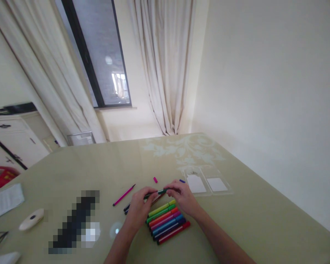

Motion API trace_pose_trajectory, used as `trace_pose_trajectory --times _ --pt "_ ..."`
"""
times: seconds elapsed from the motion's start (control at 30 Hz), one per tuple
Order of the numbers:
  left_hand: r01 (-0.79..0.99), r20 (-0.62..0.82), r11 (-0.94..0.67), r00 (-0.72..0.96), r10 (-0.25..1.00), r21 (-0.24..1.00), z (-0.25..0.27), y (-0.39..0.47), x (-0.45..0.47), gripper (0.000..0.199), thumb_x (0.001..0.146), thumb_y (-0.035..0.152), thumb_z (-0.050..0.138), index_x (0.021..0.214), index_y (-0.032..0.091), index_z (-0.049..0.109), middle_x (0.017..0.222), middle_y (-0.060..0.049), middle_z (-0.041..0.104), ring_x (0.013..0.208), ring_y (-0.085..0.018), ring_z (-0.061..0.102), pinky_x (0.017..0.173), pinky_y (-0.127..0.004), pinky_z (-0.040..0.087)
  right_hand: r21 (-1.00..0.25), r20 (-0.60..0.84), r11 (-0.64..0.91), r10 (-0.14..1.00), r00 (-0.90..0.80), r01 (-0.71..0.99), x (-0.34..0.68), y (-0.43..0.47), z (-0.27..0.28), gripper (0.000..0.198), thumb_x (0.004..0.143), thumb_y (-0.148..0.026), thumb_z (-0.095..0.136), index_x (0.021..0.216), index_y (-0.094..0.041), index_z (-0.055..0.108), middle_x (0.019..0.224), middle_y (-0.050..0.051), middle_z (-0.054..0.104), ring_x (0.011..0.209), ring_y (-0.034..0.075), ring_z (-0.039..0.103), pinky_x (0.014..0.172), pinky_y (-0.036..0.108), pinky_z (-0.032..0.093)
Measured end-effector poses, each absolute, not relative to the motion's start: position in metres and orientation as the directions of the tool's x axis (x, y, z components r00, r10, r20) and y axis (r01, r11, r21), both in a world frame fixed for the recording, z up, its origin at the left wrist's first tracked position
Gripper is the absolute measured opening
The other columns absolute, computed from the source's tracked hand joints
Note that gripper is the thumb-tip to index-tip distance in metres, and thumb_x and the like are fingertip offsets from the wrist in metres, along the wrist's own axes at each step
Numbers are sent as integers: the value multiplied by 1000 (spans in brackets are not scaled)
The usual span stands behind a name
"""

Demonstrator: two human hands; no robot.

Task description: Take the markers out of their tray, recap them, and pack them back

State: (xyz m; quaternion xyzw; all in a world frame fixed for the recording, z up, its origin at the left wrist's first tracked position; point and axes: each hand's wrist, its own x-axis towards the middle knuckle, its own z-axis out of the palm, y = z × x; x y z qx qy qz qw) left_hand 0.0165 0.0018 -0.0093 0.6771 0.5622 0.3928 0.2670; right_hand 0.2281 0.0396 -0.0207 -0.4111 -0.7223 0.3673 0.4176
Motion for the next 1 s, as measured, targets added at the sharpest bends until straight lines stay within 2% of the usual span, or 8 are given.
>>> trace_pose_trajectory --times 0.3,0.47,0.57,0.63,0.7,0.83,0.9,1.0 --pt "776 217 -301 214 952 554 -17 2 17 16 91 29 57 88 22 70 90 -6 71 88 -24 65 79 -34 47 -705 395 543 835 -383 457 199 58 -16 26 100 -23 53 113 -23 76 108 7 73 105 21 64 97 34 46" --pt "718 172 -323 278 945 616 -16 3 17 20 91 37 60 86 22 71 88 -5 70 81 -22 66 75 -33 48 -506 228 547 831 -508 667 165 88 -11 20 94 -18 60 102 -20 78 107 10 75 104 23 65 95 34 47" --pt "751 217 -237 127 968 617 -17 9 -1 27 96 37 52 88 20 70 88 -6 71 84 -23 66 78 -33 49 -466 183 501 861 -475 729 165 95 -13 14 86 -11 64 83 -19 76 92 8 75 93 22 66 87 32 48" --pt "852 260 -75 -74 963 518 -21 13 -20 30 99 33 44 93 18 70 94 -8 71 87 -24 67 81 -34 50 -465 196 477 877 -439 746 175 89 -14 19 84 -6 61 85 -20 74 91 6 74 91 20 66 85 30 48" --pt "908 293 72 -207 933 413 -26 14 -40 30 97 30 44 100 17 70 102 -12 70 97 -28 65 88 -39 49 -502 227 460 887 -402 732 191 77 -16 23 83 -4 60 93 -20 73 95 6 74 91 20 66 84 30 48" --pt "932 258 209 -288 922 295 -33 13 -60 28 95 33 48 98 18 72 104 -15 69 102 -34 62 88 -46 49 -767 320 421 905 -280 485 222 50 -20 16 87 -16 61 97 -19 73 96 6 75 86 19 67 80 31 51" --pt "909 262 162 -276 925 384 -30 13 -54 28 96 35 47 97 19 70 103 -13 71 102 -32 64 89 -45 50 -860 302 368 925 -230 354 230 43 -21 17 92 -27 60 96 -19 75 94 6 75 86 20 68 80 33 52" --pt "725 279 -99 -132 951 682 -21 14 -31 28 99 39 43 101 22 66 100 -7 75 94 -25 69 85 -38 53 -945 251 281 952 -177 167 230 44 -20 25 90 -42 67 96 -19 76 91 6 77 86 22 69 81 35 54"
